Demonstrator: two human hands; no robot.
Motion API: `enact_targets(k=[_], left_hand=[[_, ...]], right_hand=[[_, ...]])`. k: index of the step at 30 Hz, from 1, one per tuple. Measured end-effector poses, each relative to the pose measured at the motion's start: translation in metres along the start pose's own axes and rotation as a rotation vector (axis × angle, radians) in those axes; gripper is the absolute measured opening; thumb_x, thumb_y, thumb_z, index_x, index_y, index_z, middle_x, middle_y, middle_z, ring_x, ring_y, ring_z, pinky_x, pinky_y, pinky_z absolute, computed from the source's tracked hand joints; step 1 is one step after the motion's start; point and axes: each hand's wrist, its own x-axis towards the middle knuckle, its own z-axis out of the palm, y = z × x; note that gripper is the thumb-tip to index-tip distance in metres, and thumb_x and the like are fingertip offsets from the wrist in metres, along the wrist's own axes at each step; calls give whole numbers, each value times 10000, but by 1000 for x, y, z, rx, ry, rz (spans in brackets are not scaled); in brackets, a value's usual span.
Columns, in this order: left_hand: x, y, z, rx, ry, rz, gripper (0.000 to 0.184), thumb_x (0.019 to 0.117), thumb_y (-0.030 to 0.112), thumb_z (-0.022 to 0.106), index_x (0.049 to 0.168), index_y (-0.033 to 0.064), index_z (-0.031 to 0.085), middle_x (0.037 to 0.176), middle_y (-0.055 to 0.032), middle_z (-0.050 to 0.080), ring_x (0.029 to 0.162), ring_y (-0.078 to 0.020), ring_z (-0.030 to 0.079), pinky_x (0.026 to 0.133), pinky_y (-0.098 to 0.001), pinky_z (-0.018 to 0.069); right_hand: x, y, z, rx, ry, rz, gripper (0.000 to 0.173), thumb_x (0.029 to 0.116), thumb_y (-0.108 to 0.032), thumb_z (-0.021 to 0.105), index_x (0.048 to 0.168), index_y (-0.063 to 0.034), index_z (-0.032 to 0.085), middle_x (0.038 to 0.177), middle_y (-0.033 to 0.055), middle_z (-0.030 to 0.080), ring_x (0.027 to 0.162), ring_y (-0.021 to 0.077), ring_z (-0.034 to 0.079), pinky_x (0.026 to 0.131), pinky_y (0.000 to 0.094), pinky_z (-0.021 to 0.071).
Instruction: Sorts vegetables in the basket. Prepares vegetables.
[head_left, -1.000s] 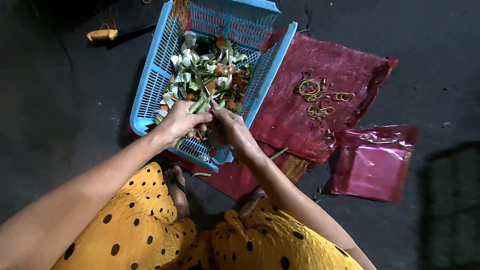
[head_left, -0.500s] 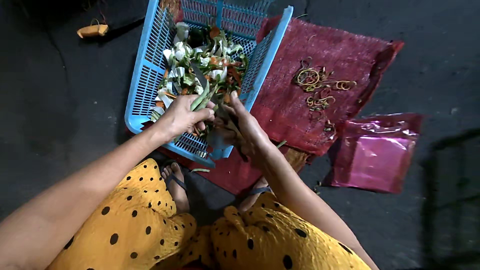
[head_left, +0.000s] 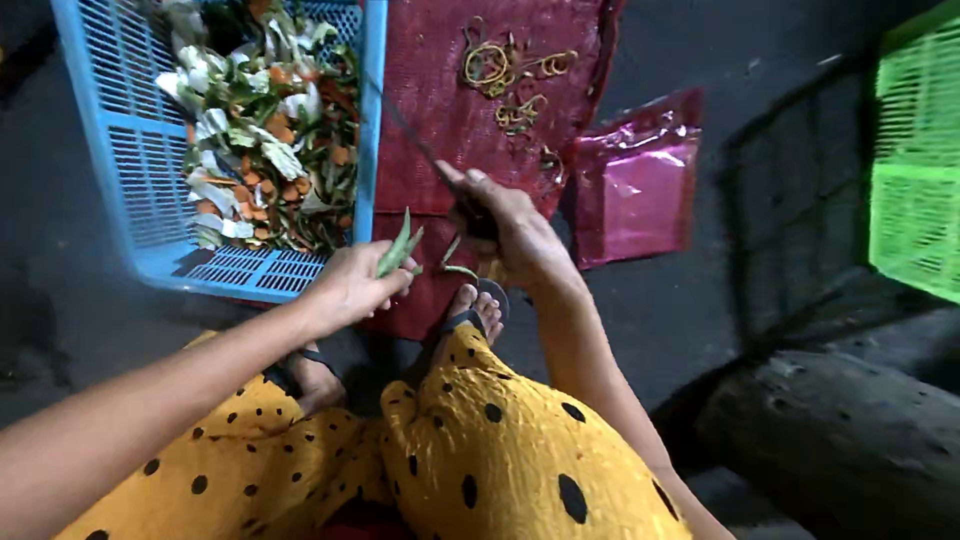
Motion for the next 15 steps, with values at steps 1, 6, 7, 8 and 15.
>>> enact_targets(k=[1,6,7,8,15], left_hand=[[11,4,12,10,-37,-30,212,1065,177,570,1228,67,649,931,-50,712,642,-102,628,582,-264,535],[88,-7,59,-10,42,-68,290,1073,212,543,1289,44,640,1064,-132,709,886,-219,693,811,-413,571],[101,-11,64,24,117,-44,318,1062,210,560,1310,29,639,1139,-177,695,1005,-283,678,905,-477,534],[111,-14,68,61,197,-26,372,1050,199,580,1365,3,600,1267,-225,644,1156,-342,635,1011,-520,493],[111,-24,115,433,707,209,440,984,257,640,1371,55,581,1404,-248,536,1271,-450,528,971,-629,439]], right_hand=[[-7,4,-16,-46,78,-34,481,1122,-365,304,1458,-149,573,718,-83,568,473,8,386,408,177,328],[-53,37,-63,-147,371,50,482,1126,-424,260,1486,-266,539,611,-27,466,387,56,298,358,190,259],[-58,46,-66,-168,394,63,483,1125,-420,258,1491,-260,530,618,-12,465,386,65,301,353,199,267],[-62,55,-67,-184,411,77,487,1124,-417,263,1504,-259,523,641,5,484,393,77,315,353,211,281],[-67,104,-60,-215,492,67,509,1124,-417,271,1516,-216,528,726,22,554,457,100,372,408,256,340]])
